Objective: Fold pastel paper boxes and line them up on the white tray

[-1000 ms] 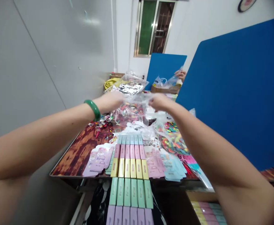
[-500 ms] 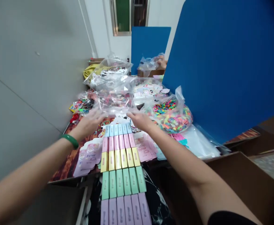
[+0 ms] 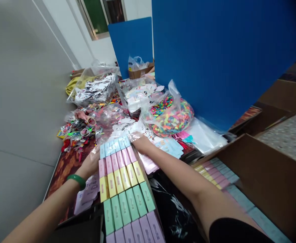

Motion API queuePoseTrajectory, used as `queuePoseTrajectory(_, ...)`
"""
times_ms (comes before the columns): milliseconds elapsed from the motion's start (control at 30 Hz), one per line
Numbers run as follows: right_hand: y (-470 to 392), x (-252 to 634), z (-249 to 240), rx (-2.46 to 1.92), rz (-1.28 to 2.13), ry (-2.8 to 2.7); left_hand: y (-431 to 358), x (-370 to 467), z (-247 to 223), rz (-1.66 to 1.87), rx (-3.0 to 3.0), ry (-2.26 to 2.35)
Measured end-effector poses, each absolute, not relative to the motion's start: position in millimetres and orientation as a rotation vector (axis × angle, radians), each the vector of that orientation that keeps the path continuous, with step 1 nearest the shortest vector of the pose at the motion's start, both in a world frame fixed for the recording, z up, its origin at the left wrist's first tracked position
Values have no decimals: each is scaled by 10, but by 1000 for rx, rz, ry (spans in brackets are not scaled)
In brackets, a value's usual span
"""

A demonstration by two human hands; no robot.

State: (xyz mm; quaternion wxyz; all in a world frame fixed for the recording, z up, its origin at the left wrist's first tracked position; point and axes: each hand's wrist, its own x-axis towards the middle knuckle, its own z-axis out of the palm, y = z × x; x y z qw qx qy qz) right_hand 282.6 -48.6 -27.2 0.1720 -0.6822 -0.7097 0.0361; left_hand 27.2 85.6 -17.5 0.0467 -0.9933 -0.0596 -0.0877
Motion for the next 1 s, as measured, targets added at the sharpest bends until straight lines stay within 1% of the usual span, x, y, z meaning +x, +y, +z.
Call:
queuePoseTrajectory(267, -498, 2834, -405, -1898, -28, -2101, 709, 284, -272, -220, -2953, -271)
queuePoseTrajectory(533, -542, 2888, -334, -1857, -124, -2216, 611, 300, -235, -77, -2959, -275)
queuePoseTrajectory(733, -637, 2821, -297, -1871, -182, -2274, 490, 246, -153, -93, -2941, -236)
queuePoseTrajectory(1000, -1010, 2753, -51, -1753, -346, -2233, 303, 2, 74, -265, -2889, -149)
